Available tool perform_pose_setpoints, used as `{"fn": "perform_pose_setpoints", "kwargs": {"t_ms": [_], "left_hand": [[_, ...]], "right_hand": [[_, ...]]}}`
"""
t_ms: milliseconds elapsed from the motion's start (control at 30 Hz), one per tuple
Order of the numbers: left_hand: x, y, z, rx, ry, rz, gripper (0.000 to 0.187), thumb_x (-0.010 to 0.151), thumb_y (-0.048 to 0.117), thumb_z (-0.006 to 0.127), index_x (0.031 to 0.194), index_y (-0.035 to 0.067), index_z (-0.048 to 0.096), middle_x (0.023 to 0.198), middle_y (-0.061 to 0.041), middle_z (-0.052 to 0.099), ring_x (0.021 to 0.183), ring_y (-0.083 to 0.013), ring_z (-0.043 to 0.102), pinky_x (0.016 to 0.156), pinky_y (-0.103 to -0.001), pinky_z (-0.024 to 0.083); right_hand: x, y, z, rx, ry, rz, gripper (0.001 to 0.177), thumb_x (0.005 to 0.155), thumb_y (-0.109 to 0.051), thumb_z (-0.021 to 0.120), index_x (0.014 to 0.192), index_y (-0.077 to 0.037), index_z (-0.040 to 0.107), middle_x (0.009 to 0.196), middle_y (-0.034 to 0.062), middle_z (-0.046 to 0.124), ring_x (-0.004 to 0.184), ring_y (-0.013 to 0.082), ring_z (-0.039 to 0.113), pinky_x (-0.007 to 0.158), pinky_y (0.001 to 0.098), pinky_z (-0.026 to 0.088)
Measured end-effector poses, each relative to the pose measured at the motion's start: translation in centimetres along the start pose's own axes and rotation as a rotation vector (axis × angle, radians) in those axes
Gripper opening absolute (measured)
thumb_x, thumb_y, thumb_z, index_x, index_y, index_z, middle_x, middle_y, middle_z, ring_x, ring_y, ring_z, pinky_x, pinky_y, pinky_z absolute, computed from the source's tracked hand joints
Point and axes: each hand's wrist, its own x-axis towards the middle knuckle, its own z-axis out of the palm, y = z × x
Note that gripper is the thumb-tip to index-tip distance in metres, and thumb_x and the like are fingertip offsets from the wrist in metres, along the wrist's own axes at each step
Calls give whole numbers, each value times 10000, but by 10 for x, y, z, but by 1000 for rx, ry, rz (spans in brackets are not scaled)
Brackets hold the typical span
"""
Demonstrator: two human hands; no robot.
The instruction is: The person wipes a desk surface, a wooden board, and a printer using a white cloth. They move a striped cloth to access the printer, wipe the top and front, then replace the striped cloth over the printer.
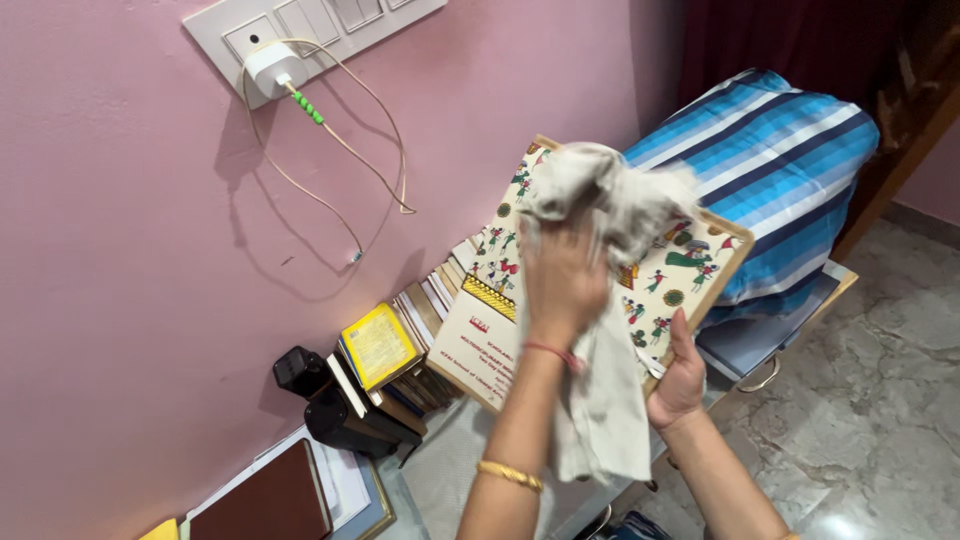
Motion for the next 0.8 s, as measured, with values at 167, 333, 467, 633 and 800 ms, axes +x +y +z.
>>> {"fn": "perform_pose_setpoints", "kwargs": {"t_ms": [167, 333, 467, 633, 800], "left_hand": [[-38, -41, -8, 77, 25, -281, 491, 1052, 246, 490, 1468, -15, 497, 1593, -280, 409, 1537, -440, 320, 1277, -592, 99], [-116, 40, 1, -15, -158, -106, 455, 962, 259, 518, 1337, 21, 618, 1459, -260, 533, 1434, -455, 410, 1243, -637, 173], [-76, 74, 5, -257, -204, 22, 364, 1017, 291, 545, 1312, 113, 662, 1391, -149, 636, 1377, -352, 530, 1232, -624, 259], [4, 31, 8, -14, -14, -86, 444, 1011, 344, 511, 1324, 67, 661, 1402, -163, 591, 1408, -360, 458, 1271, -623, 122], [-25, -22, 0, 103, -6, -298, 548, 1029, 321, 488, 1449, -30, 508, 1619, -229, 381, 1547, -380, 270, 1263, -568, 74]], "right_hand": [[-4, -29, 1, -20, 2, -81, 710, 1002, -519, 544, 1529, -53, 451, 1497, 159, 550, 1334, 362, 556, 1144, 526, 415], [10, -29, -19, -10, 20, -165, 691, 1004, -518, 541, 1531, -76, 468, 1502, 126, 547, 1331, 338, 544, 1116, 547, 389], [14, -13, -30, 71, 5, -36, 627, 990, -434, 549, 1487, -54, 515, 1485, 148, 574, 1342, 316, 581, 1164, 478, 408], [6, -6, -21, 48, 71, 27, 570, 1051, -412, 563, 1506, -78, 486, 1464, 111, 550, 1309, 302, 543, 1166, 519, 388], [1, -17, -10, 79, 30, 48, 643, 998, -445, 555, 1490, -37, 487, 1440, 165, 601, 1294, 365, 577, 1124, 537, 408]]}}
